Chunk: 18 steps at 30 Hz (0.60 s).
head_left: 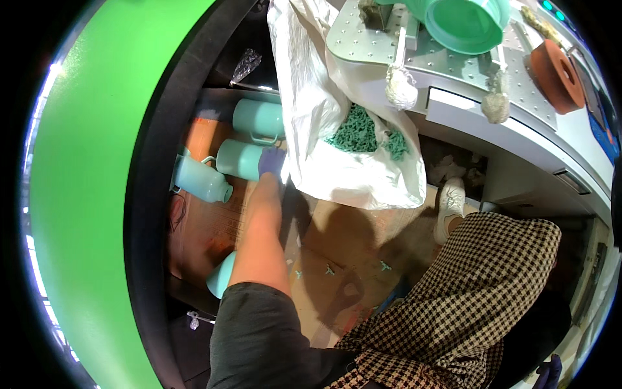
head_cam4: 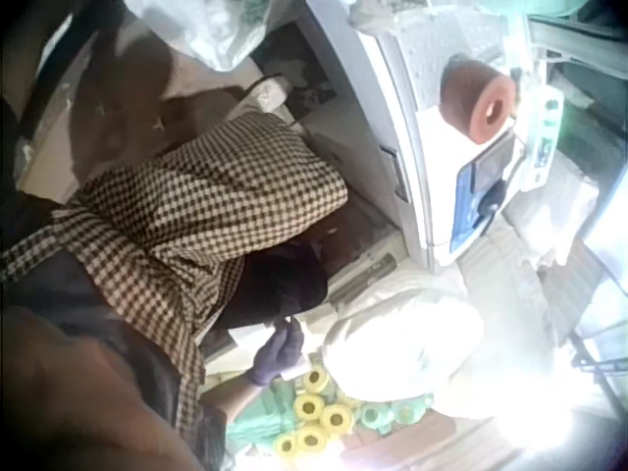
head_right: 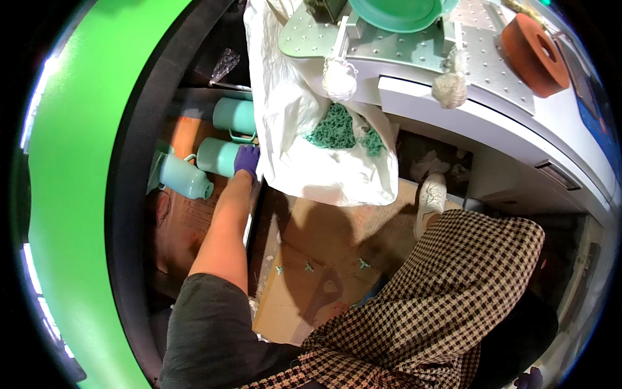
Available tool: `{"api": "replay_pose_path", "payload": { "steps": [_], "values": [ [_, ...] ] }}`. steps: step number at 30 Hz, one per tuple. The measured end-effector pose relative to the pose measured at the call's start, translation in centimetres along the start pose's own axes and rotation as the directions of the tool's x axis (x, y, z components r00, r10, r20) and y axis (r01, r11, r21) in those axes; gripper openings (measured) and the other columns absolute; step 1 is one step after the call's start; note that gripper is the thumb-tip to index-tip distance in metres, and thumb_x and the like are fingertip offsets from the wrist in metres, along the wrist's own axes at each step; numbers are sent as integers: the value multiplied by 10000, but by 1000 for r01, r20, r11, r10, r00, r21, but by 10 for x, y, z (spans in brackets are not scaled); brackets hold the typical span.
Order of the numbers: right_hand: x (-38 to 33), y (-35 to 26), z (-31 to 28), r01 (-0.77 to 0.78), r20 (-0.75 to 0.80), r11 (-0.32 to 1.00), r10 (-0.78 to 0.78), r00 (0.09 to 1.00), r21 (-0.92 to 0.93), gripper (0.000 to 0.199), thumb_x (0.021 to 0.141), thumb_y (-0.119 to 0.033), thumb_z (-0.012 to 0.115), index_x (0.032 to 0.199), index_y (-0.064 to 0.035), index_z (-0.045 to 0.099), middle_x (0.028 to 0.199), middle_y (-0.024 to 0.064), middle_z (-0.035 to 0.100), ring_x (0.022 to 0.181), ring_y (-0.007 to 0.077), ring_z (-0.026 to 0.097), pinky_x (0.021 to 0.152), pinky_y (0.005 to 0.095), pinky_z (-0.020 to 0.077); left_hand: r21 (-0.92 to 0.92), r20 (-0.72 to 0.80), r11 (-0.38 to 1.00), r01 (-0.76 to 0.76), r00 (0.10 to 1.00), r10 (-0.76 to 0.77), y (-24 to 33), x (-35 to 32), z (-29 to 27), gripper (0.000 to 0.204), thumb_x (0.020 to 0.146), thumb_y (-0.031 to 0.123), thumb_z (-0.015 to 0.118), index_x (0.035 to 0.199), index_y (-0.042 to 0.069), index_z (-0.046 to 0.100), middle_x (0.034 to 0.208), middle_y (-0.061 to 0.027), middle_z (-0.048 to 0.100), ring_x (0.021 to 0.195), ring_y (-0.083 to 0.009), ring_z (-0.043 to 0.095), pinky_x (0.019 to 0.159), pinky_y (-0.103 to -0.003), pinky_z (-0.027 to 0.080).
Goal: The person assembles teal plastic jugs by inserting green stoppers into the openings and screwing on yellow lids. The person handles the jugs one at a time, placing the finished units into a white plastic bag.
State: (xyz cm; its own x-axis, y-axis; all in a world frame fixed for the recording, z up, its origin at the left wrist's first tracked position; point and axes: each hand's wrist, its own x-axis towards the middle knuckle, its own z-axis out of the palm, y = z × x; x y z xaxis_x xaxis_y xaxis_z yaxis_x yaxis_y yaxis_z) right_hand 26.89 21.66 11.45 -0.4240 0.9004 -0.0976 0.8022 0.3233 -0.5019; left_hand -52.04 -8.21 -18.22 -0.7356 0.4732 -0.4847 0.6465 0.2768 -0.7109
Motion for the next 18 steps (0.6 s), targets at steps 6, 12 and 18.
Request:
{"api": "replay_pose_path", "payload": {
  "steps": [6,12,18],
  "values": [
    [26,1,5,118,94,989,-110,990,-84,240,1030,-77,568,1220,37,661,1214,132,686,1064,226,648,924,339,530,260,-203,964,-63,972,118,5,-16,96,655,927,310,565,1507,50,407,1428,-106,516,1364,-294,436,1228,-483,161],
    [12,8,20,151,95,988,-153,984,26,251,1012,-69,590,1222,52,657,1186,148,689,1040,245,644,918,347,519,-28,-8,999,-15,1000,14,29,-155,127,369,961,211,566,1326,200,618,1344,-47,617,1348,-283,468,1163,-592,248],
    [11,-2,35,450,52,889,-454,889,81,238,991,-46,615,1201,49,673,1175,151,713,1011,242,657,910,361,515,-548,56,764,340,927,-372,-13,-296,132,684,694,454,789,1290,173,605,1214,-82,647,1214,-318,545,1108,-547,345]
  ]
}}
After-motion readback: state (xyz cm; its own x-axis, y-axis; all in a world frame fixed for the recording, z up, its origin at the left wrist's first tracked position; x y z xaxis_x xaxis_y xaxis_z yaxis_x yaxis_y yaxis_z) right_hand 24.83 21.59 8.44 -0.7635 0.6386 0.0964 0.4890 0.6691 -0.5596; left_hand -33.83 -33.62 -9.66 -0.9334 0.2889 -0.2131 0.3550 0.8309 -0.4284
